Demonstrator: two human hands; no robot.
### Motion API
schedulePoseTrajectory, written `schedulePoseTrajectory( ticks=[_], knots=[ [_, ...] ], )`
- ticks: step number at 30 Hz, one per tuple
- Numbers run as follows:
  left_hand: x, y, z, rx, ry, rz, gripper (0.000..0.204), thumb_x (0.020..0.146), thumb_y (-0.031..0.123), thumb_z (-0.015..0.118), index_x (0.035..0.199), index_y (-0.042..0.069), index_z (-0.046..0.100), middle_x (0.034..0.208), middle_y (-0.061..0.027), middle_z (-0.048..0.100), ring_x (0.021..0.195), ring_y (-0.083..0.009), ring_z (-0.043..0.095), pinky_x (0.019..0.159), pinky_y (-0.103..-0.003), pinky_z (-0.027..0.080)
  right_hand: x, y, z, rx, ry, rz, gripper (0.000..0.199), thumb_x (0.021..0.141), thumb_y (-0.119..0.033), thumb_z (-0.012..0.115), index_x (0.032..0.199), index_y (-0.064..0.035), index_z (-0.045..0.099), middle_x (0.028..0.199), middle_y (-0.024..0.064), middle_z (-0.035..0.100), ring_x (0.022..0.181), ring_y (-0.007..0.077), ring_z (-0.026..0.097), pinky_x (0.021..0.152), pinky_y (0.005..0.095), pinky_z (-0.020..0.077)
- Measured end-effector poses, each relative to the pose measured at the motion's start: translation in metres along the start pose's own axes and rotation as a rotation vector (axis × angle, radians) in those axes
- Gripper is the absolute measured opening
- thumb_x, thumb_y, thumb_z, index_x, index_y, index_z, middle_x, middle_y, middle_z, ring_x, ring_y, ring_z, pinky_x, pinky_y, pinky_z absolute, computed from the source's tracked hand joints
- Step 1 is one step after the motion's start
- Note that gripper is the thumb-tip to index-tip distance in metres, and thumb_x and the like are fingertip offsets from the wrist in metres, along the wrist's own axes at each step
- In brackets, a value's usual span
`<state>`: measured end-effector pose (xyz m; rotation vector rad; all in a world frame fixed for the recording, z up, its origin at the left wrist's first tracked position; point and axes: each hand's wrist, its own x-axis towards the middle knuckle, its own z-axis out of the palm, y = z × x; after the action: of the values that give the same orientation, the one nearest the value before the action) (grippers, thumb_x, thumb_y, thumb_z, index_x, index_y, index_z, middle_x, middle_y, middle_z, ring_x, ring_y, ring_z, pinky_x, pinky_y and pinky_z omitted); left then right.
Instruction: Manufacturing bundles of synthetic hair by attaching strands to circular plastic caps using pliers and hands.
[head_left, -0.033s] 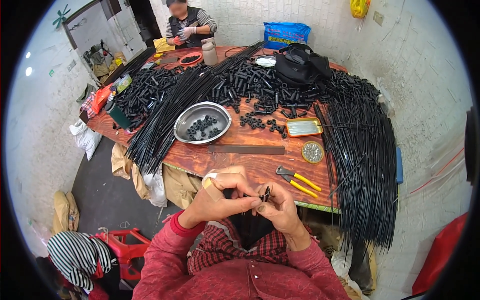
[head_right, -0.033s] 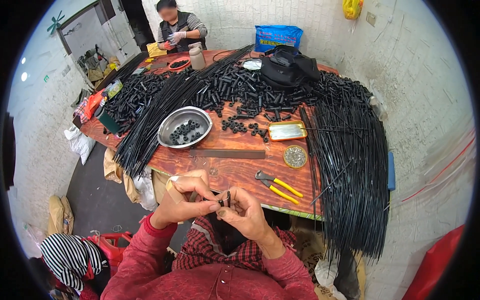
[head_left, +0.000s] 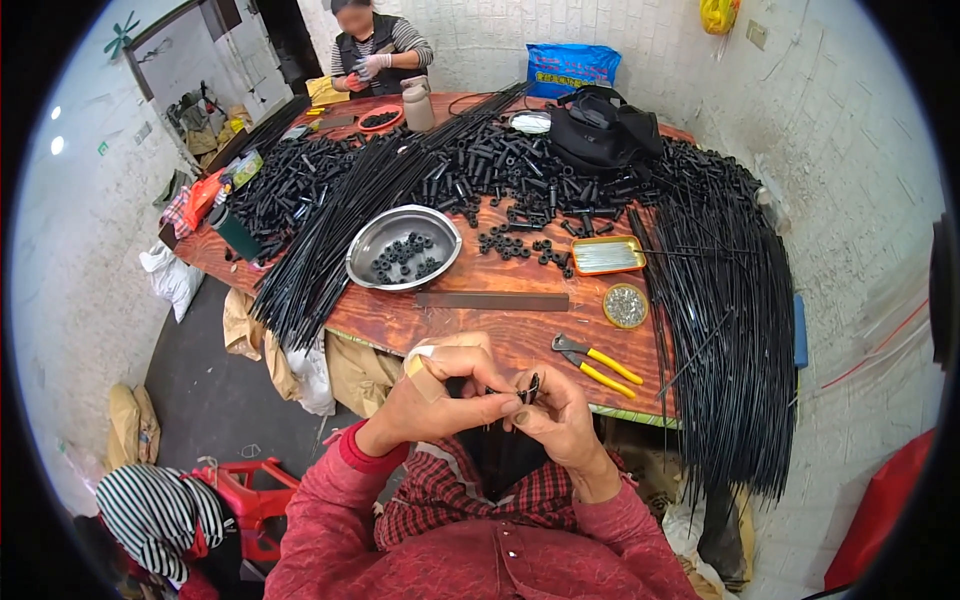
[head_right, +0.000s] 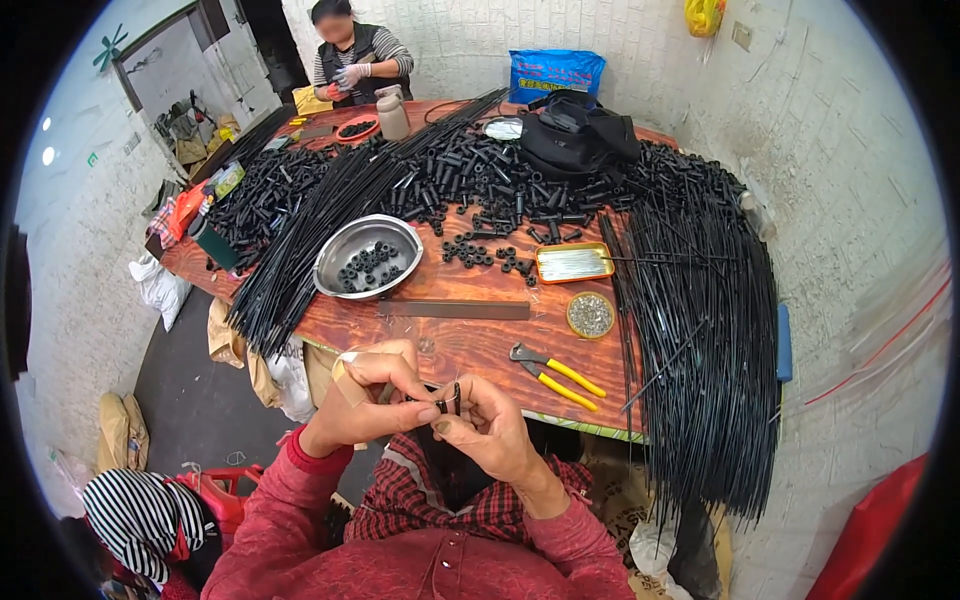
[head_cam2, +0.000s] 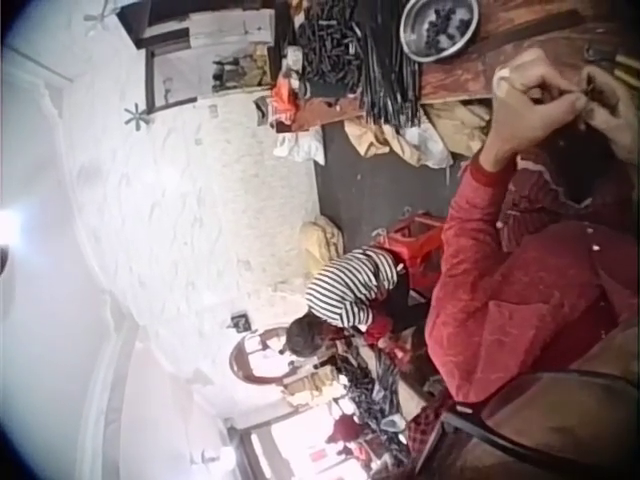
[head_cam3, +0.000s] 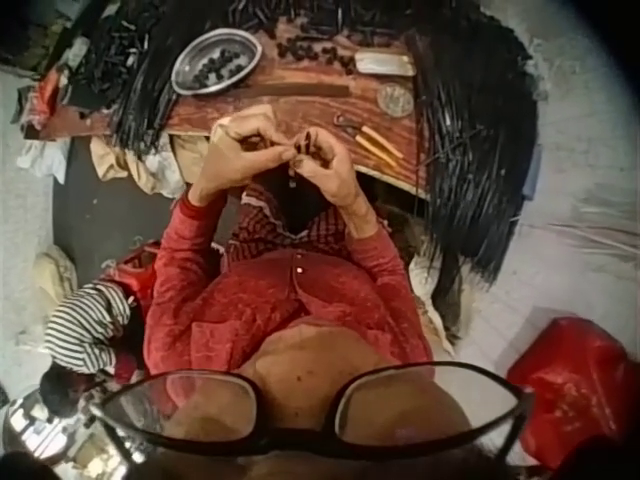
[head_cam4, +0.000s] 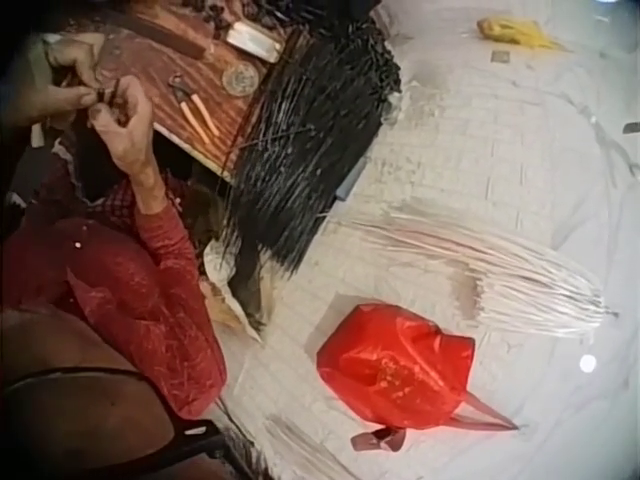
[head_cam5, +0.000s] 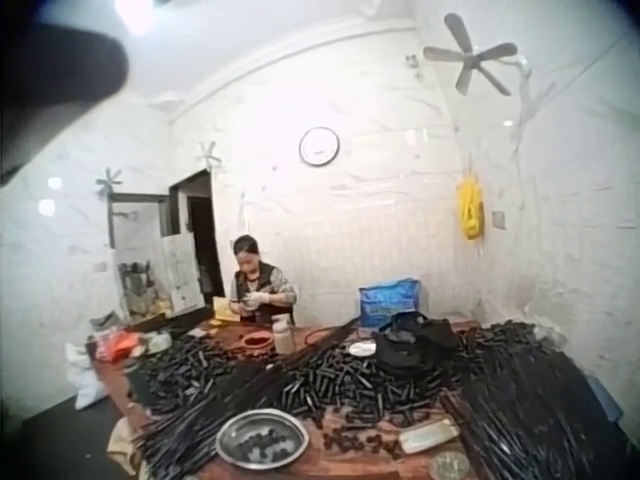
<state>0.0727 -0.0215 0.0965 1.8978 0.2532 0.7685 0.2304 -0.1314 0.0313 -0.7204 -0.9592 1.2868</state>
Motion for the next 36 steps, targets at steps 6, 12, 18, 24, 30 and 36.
schedulePoseTrajectory(
  ticks=[6,12,18,24,30,36],
  knots=[
    [0.047,-0.012,-0.021,0.1,-0.247,-0.15,0.017,0.071,0.008,0.082,0.079,0.003,0.069,0.068,0.0003,0.056,0.063,-0.0098,0.05,0.055,-0.027,0.037,0.014,0.005,-0.024,0.037,0.068,-0.01,0.021,0.091,-0.014,0.068,0.098,-0.0021,0.053,0.091,0.005,0.061,0.077,0.0086,0.059,0.07,0.0229,0.0497],
    [0.143,-0.103,-0.055,0.325,-0.215,-0.393,0.02,0.086,0.011,0.064,0.102,-0.001,0.067,0.09,-0.0047,0.066,0.081,-0.0128,0.064,0.069,-0.029,0.051,0.017,0.011,-0.045,0.015,0.079,0.004,0.023,0.092,-0.018,0.068,0.094,-0.0013,0.052,0.103,0.0201,0.068,0.076,0.0126,0.062,0.07,0.0257,0.0517],
    [0.193,-0.265,-0.032,0.864,0.06,-0.116,0.025,0.081,0.015,0.069,0.104,0.004,0.068,0.104,-0.0185,0.067,0.09,-0.033,0.066,0.079,-0.04,0.053,0.014,0.005,-0.048,0.072,0.076,-0.003,0.014,0.092,-0.006,0.063,0.099,-0.0001,0.053,0.104,0.0126,0.067,0.078,0.0062,0.057,0.071,0.0213,0.0491],
    [0.199,-0.287,-0.014,1.076,0.123,-0.11,0.027,0.072,0.015,0.076,0.098,0.008,0.069,0.121,-0.0156,0.06,0.107,-0.0351,0.058,0.088,-0.043,0.049,0.006,0.0,-0.06,0.014,0.12,-0.033,0.013,0.092,-0.004,0.063,0.098,-0.0004,0.052,0.105,0.0127,0.067,0.079,0.0075,0.058,0.072,0.0233,0.0507],
    [0.195,-0.271,-0.026,1.12,0.103,0.002,0.029,0.075,0.012,0.072,0.103,0.008,0.066,0.117,-0.0133,0.06,0.105,-0.0347,0.057,0.088,-0.043,0.048,0.006,-0.001,-0.06,0.032,0.119,-0.011,0.014,0.092,-0.006,0.063,0.099,-0.0012,0.052,0.104,0.0127,0.067,0.08,0.0077,0.059,0.072,0.0232,0.0511],
    [0.169,-0.198,-0.026,-0.182,0.199,-0.508,0.024,0.096,0.019,0.061,0.115,0.005,0.062,0.108,-0.0055,0.066,0.087,-0.0101,0.063,0.067,-0.024,0.053,0.008,-0.001,-0.057,0.019,0.191,-0.03,0.02,0.091,-0.018,0.065,0.099,-0.0013,0.056,0.1,0.0176,0.07,0.074,0.0103,0.06,0.07,0.0249,0.0503]
  ],
)
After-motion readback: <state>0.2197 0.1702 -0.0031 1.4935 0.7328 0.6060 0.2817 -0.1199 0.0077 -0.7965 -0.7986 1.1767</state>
